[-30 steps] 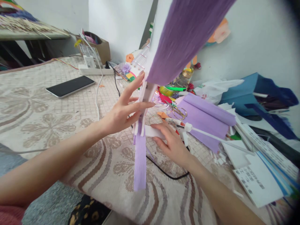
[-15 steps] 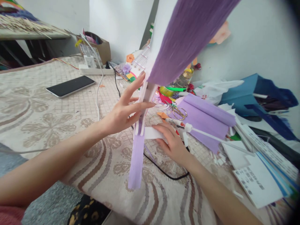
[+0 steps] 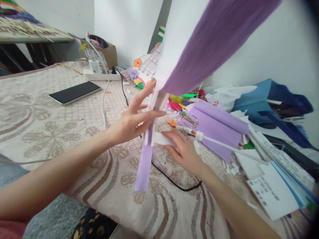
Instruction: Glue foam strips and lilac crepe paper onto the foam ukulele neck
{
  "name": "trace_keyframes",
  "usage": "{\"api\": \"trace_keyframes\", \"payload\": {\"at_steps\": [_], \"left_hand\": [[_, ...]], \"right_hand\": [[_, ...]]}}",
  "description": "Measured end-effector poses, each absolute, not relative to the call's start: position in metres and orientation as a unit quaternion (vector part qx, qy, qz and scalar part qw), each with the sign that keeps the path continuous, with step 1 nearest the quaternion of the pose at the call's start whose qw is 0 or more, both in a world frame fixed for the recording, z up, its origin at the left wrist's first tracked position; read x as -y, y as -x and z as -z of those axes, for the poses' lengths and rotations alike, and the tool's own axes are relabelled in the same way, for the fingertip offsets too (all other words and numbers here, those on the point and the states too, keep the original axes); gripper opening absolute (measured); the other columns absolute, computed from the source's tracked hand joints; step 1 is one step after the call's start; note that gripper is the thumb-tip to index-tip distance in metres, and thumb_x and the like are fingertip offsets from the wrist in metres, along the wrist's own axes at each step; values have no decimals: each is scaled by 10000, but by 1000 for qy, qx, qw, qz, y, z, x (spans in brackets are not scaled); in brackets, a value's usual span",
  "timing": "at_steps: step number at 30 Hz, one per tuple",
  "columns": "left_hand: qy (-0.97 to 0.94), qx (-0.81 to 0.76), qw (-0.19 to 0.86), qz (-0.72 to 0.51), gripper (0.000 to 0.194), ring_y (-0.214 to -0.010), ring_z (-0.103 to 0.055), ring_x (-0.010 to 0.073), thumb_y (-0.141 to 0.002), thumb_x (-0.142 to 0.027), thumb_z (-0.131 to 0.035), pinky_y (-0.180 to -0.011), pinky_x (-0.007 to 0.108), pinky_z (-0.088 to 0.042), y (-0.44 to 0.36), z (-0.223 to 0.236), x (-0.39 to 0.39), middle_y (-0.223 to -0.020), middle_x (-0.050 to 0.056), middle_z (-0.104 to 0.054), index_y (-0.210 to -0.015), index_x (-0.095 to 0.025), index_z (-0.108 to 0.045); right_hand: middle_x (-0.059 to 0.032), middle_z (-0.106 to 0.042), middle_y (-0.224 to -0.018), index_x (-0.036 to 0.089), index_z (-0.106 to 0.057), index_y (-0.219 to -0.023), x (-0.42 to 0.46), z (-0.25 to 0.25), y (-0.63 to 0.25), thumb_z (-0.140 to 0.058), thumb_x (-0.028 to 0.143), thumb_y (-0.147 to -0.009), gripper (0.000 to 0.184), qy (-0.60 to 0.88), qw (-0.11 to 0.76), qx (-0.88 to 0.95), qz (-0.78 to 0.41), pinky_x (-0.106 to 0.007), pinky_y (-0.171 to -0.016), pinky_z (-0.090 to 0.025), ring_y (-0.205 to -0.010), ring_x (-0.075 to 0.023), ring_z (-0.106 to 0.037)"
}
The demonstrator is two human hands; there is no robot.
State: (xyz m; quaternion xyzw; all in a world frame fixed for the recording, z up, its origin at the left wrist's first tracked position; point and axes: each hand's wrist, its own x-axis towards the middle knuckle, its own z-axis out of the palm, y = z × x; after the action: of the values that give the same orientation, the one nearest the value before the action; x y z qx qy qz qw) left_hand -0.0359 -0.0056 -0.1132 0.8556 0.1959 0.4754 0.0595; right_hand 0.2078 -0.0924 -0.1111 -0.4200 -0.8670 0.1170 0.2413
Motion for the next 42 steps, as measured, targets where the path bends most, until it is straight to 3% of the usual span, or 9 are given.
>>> {"api": "trace_keyframes", "payload": {"at_steps": [3,8,16,27,36,42], "left_hand": [[-854,-199,69,-477,346,-1529,-112,437,-994,-289,-524,-1080,654,-451,36,114,4,-1649,-138,-127,-1296,-450,-577],[-856,-199,57,-474,304,-1540,-146,390,-1005,-315,-509,-1096,542,-490,35,111,7,-1672,-98,-87,-1288,-387,-591],[-856,-194,54,-475,354,-1520,-167,444,-986,-319,-534,-1057,664,-445,36,110,6,-1637,-89,-170,-1322,-428,-554],[-853,-189,67,-482,385,-1527,-156,437,-967,-291,-533,-1065,657,-449,35,109,5,-1618,-77,-208,-1322,-439,-561],[-851,-191,87,-481,432,-1520,-187,436,-973,-236,-520,-1082,679,-429,35,110,7,-1638,-104,-153,-1326,-482,-550],[-853,-190,76,-480,447,-1524,-173,435,-969,-246,-522,-1068,635,-471,34,109,7,-1628,-95,-192,-1346,-485,-532]], "right_hand": [[-120,-613,-1236,226,-470,-1308,98,112,-212,-438,273,-1030,283,416,243,869,-112,-439,-968,-512,-1176,-266,-585],[-109,-610,-1212,240,-460,-1319,95,118,-212,-458,266,-1022,299,386,262,876,-126,-462,-1011,-490,-1170,-259,-578],[-130,-586,-1236,231,-450,-1321,83,124,-204,-424,250,-1028,295,393,286,869,-97,-494,-1017,-484,-1190,-273,-560],[-118,-631,-1193,220,-501,-1258,84,113,-203,-474,299,-1016,255,435,254,854,-131,-457,-942,-520,-1123,-271,-608],[-117,-638,-1229,233,-493,-1297,86,117,-213,-438,298,-1029,281,401,252,874,-112,-496,-991,-499,-1195,-283,-585],[-120,-630,-1235,244,-495,-1307,81,118,-206,-443,301,-1029,289,415,273,863,-91,-508,-994,-505,-1197,-284,-586]]}}
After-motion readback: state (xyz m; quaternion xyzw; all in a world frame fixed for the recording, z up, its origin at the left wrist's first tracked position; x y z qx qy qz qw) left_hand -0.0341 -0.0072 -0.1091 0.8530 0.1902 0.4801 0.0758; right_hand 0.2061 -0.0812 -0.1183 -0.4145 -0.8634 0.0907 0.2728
